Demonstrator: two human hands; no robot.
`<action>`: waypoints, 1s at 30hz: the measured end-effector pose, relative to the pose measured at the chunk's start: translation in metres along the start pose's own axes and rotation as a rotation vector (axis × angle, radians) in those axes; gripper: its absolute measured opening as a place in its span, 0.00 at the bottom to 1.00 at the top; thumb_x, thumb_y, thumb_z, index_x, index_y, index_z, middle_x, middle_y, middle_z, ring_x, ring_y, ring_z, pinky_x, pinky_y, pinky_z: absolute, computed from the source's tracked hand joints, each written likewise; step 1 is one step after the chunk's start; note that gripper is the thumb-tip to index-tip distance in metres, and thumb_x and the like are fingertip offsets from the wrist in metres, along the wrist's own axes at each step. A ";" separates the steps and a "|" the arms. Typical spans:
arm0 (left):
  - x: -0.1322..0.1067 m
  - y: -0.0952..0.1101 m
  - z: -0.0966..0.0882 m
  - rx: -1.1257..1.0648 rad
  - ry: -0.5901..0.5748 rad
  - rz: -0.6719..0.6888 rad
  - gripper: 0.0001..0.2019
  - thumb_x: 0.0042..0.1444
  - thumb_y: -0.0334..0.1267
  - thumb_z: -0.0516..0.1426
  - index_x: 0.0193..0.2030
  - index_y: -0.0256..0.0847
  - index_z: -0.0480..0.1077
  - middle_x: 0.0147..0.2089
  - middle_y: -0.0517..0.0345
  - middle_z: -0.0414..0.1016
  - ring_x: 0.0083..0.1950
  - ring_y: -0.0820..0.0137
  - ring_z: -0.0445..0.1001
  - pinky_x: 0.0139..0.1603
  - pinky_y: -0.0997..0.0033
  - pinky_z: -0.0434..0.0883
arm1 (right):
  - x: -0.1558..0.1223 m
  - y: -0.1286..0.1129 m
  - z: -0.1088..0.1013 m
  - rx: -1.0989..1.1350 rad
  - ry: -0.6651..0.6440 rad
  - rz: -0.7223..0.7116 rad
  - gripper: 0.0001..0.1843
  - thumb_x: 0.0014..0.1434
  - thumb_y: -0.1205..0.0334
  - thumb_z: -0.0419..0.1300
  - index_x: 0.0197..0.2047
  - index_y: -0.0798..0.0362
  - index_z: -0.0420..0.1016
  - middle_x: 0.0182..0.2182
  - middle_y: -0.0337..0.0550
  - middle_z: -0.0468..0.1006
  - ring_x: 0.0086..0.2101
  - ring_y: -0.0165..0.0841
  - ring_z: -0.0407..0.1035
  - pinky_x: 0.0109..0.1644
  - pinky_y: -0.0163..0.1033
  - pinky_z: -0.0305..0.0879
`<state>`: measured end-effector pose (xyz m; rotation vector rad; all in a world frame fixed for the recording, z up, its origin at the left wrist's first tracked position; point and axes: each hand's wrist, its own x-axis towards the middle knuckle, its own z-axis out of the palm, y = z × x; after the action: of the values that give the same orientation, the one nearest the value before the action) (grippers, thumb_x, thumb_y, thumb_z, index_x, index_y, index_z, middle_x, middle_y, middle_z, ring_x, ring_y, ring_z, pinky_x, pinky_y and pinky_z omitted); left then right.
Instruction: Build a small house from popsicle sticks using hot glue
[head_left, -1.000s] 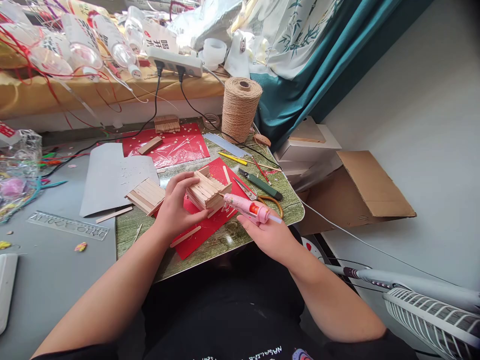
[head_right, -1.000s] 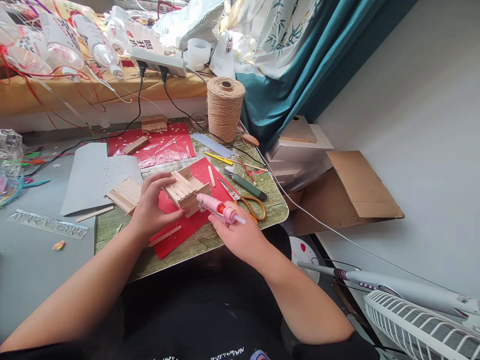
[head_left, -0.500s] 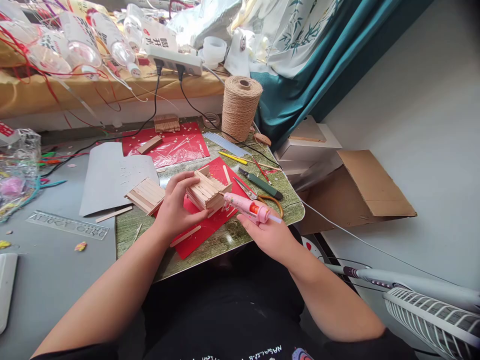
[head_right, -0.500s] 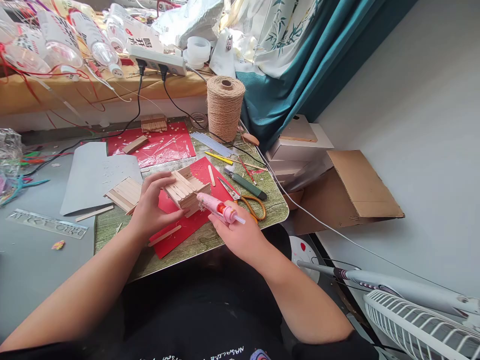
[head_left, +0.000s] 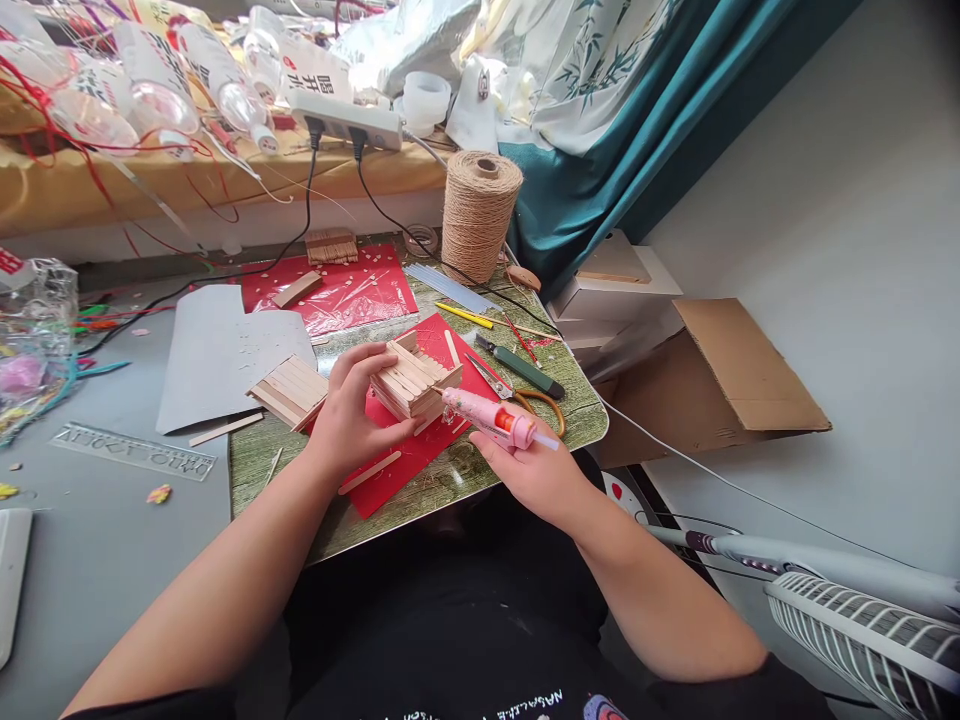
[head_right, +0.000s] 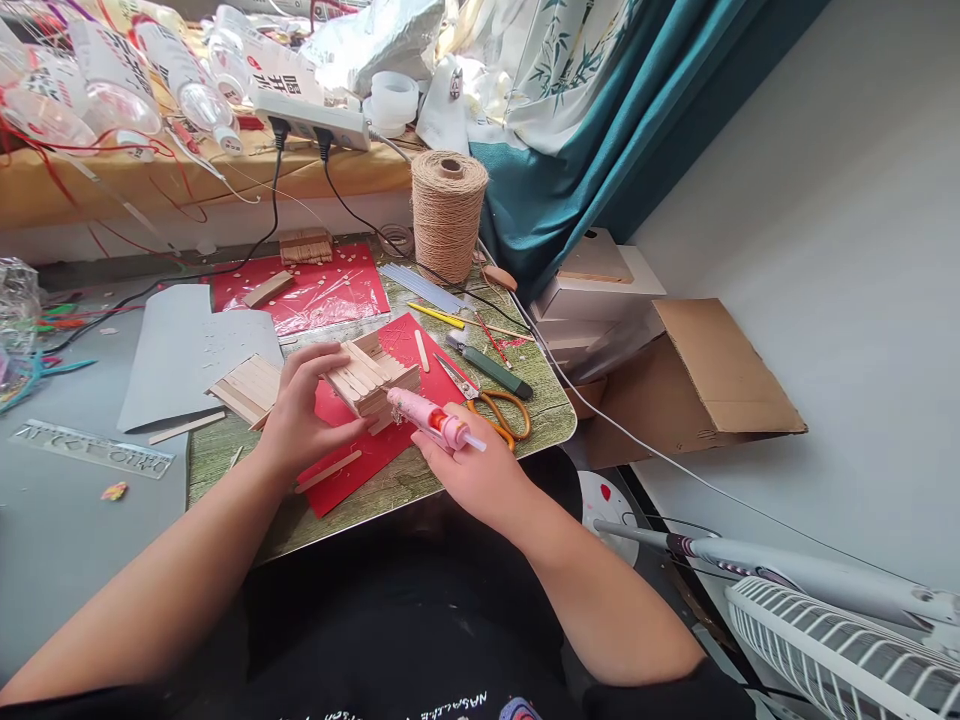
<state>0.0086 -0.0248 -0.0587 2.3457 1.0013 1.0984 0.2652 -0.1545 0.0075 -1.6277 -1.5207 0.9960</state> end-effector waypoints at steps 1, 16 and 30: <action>0.000 0.000 0.000 0.000 0.001 0.003 0.40 0.52 0.44 0.74 0.69 0.52 0.65 0.71 0.44 0.66 0.75 0.46 0.68 0.75 0.35 0.70 | 0.000 0.000 0.000 0.002 0.004 -0.005 0.15 0.71 0.50 0.64 0.56 0.46 0.82 0.44 0.44 0.86 0.48 0.44 0.81 0.60 0.52 0.77; 0.000 -0.001 0.000 0.009 0.001 0.002 0.40 0.52 0.45 0.75 0.69 0.52 0.65 0.72 0.45 0.66 0.75 0.46 0.67 0.76 0.34 0.68 | 0.000 0.000 -0.002 -0.006 0.053 -0.028 0.19 0.70 0.51 0.65 0.62 0.44 0.82 0.46 0.44 0.88 0.56 0.49 0.80 0.63 0.54 0.78; -0.002 -0.004 0.001 0.007 -0.005 0.008 0.41 0.51 0.44 0.75 0.70 0.52 0.64 0.72 0.44 0.65 0.76 0.46 0.66 0.77 0.35 0.68 | 0.001 0.002 -0.003 0.010 0.047 -0.020 0.17 0.71 0.51 0.65 0.60 0.43 0.84 0.47 0.46 0.88 0.57 0.49 0.80 0.66 0.56 0.77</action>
<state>0.0067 -0.0235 -0.0621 2.3584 0.9963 1.0938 0.2691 -0.1532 0.0071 -1.6148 -1.4964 0.9466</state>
